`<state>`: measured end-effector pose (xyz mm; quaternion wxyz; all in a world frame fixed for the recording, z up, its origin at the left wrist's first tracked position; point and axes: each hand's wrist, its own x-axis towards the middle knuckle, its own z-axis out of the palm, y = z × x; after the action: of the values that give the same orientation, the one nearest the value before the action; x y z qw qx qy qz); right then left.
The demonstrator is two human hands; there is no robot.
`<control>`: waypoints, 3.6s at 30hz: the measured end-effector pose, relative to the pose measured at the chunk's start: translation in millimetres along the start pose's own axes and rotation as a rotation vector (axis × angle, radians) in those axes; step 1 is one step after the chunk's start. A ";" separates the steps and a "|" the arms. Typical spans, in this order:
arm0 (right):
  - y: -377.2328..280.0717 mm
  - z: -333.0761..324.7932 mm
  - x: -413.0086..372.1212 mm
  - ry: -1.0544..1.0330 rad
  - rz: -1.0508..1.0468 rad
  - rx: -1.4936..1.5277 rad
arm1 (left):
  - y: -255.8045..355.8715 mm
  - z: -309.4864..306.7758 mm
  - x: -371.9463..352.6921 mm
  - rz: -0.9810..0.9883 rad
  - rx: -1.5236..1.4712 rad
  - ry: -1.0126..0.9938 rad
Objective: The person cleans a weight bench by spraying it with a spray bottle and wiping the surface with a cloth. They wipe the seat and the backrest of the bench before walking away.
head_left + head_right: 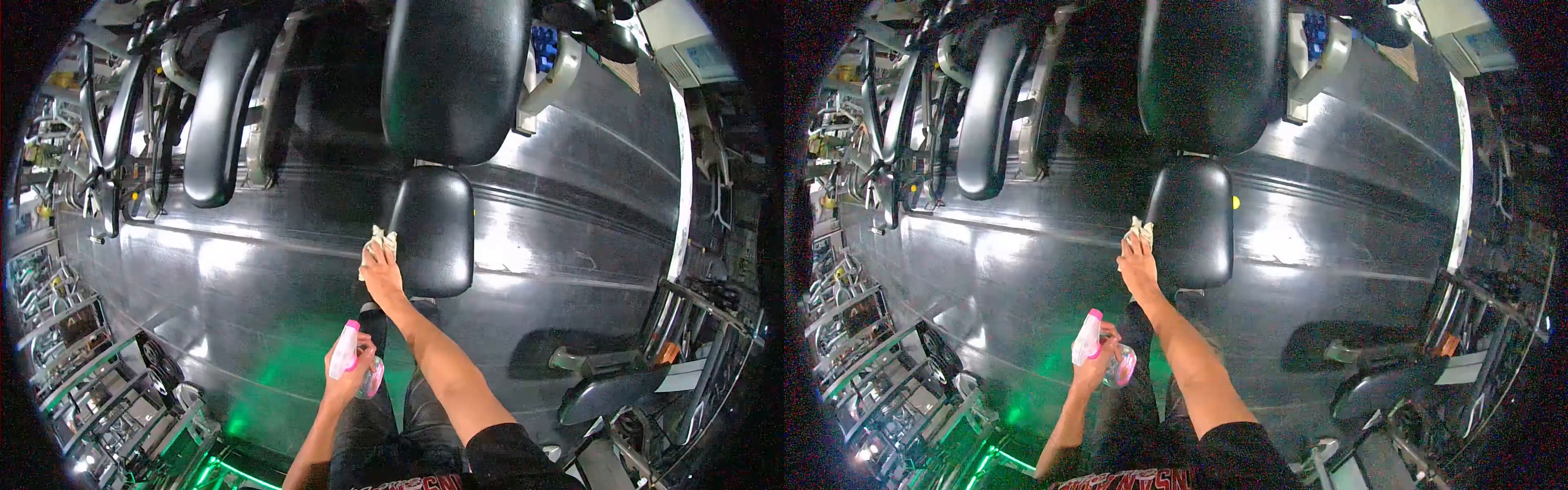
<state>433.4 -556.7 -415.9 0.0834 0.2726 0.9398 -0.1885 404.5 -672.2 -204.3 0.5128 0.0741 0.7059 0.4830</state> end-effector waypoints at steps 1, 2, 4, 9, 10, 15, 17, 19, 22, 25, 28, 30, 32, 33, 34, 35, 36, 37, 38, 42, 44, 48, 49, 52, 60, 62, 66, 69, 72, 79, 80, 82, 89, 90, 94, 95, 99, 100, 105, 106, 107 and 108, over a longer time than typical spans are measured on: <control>3.4 0.0 -5.6 0.003 -0.003 -0.006 | 0.0 -0.9 0.6 0.000 0.008 -0.003; 7.3 1.8 -14.2 0.048 -0.045 0.040 | -0.3 -1.4 1.4 0.003 0.003 -0.005; 16.0 2.5 -34.0 0.090 -0.083 0.080 | -1.1 -0.9 1.9 -0.015 0.039 -0.008; 52.7 -14.9 -70.8 0.063 -0.257 0.033 | 0.0 0.2 1.3 -0.026 -0.006 -0.038; 64.9 -17.3 -76.4 0.025 -0.320 0.024 | 1.9 0.4 0.8 -0.026 -0.003 -0.043; 130.7 -39.1 -108.8 -0.136 -0.153 0.109 | 1.4 -5.0 2.3 -0.010 -0.001 -0.060; 153.0 -44.0 -129.0 -0.112 0.004 0.146 | -0.4 -10.7 2.9 0.010 0.017 -0.068; 168.8 -48.0 -145.8 -0.100 0.089 0.200 | -1.4 -17.0 3.8 -0.045 0.020 -0.065; 174.2 -37.3 -153.4 0.127 0.437 0.354 | 2.2 -21.7 4.6 -0.012 0.020 -0.040; 166.2 -1.5 -141.6 0.305 0.949 0.812 | -4.1 -27.9 7.4 -0.020 0.014 -0.043; 108.0 -3.8 -79.9 0.626 0.676 0.438 | -4.2 -31.8 7.3 -0.046 0.050 -0.017; 69.9 -26.5 -39.2 0.520 0.395 0.401 | -1.6 -33.9 5.3 -0.046 0.059 -0.007; 22.3 -26.5 -3.6 0.408 0.283 0.319 | -0.9 -37.2 4.4 -0.044 0.072 0.003; 10.5 -2.7 6.0 0.349 0.234 0.255 | -2.6 -38.5 3.9 -0.037 0.064 0.004; -1.8 -5.0 10.4 0.170 0.267 0.193 | -2.4 -40.6 3.5 -0.029 0.059 0.001; -6.8 6.0 13.8 0.147 0.275 0.135 | -0.2 -42.4 3.3 -0.023 0.064 0.000; -12.1 12.4 14.5 0.122 0.281 0.078 | 3.4 -43.9 1.5 -0.032 0.055 0.008; -12.7 4.0 8.2 0.088 0.233 0.053 | 5.6 -44.9 0.8 -0.043 0.043 0.013; -9.3 7.3 -3.2 0.087 0.234 0.049 | 5.5 -46.4 1.4 -0.043 0.039 0.011; 31.3 1.3 -55.2 0.032 -0.215 0.065 | 10.3 -48.3 2.4 -0.010 0.046 0.001; 56.1 -3.5 -74.9 -0.015 -0.349 -0.033 | 18.3 -48.8 -0.3 0.006 -0.011 -0.010; 109.5 -11.3 -123.2 -0.093 -0.499 -0.101 | 23.5 -45.2 2.7 0.021 -0.014 -0.043; 123.2 -23.1 -134.2 -0.249 -0.564 -0.214 | 25.1 -42.5 2.2 0.006 0.004 -0.044; 185.7 -37.6 -156.5 -0.364 -0.561 -0.265 | 24.6 -38.0 1.3 -0.019 0.039 -0.057; 307.6 -73.1 -129.9 0.214 0.361 0.216 | 14.8 -19.8 -2.5 -0.083 0.073 -0.147; 276.3 -99.9 -107.3 0.403 0.704 0.628 | 19.0 -13.0 -3.5 -0.064 0.086 -0.153; 242.7 -2.9 -97.3 0.368 0.128 0.554 | 18.7 -8.5 -2.0 -0.074 0.065 -0.159; 149.0 -22.7 -115.9 0.331 0.608 0.736 | 24.0 -9.7 -1.8 -0.042 0.106 -0.186; 107.5 -9.6 -149.1 0.387 0.530 0.574 | 23.7 -15.0 -0.7 -0.062 0.118 -0.215; 40.7 126.3 -236.9 0.507 1.000 1.170 | 30.4 -28.2 2.4 -0.032 0.187 -0.296; 43.8 154.3 -247.4 0.615 1.122 1.505 | 30.7 -31.6 2.5 -0.021 0.198 -0.296; 54.4 118.3 -244.3 0.793 1.338 1.991 | 29.7 -36.7 4.8 -0.009 0.209 -0.297; 152.4 31.3 -142.1 0.421 1.218 1.454 | 20.7 -44.1 10.1 -0.022 0.186 -0.232; 163.3 25.8 -124.8 0.512 1.111 1.355 | 20.3 -43.3 9.4 -0.025 0.196 -0.228; 193.7 -15.9 -41.8 0.760 0.706 1.082 | 9.6 -33.9 7.6 -0.072 0.162 -0.197; 207.6 -11.6 -21.5 0.697 0.829 0.960 | 5.8 -32.1 7.5 -0.072 0.138 -0.200; 257.9 -5.9 29.3 0.561 0.652 0.702 | 6.8 -16.3 12.8 -0.045 0.193 -0.184; 258.0 -28.6 36.4 0.513 0.591 0.533 | 5.3 -12.2 12.6 -0.034 0.204 -0.176; 243.3 -77.5 77.5 0.326 0.533 0.528 | -0.3 -2.0 14.1 -0.110 0.108 -0.135; 234.5 -85.4 85.1 0.465 0.512 0.537 | -0.4 -2.5 14.5 -0.059 0.144 -0.124; 220.2 -99.6 91.3 0.601 0.490 0.546 | -0.2 -3.1 14.6 -0.010 0.181 -0.111; 203.8 -113.1 95.1 0.597 0.440 0.559 | -1.7 -4.5 15.7 -0.010 0.174 -0.099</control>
<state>458.5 -306.8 -400.1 -0.2295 0.5197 0.7557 -0.3258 394.3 -666.4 -215.8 0.5411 0.1386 0.7194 0.4129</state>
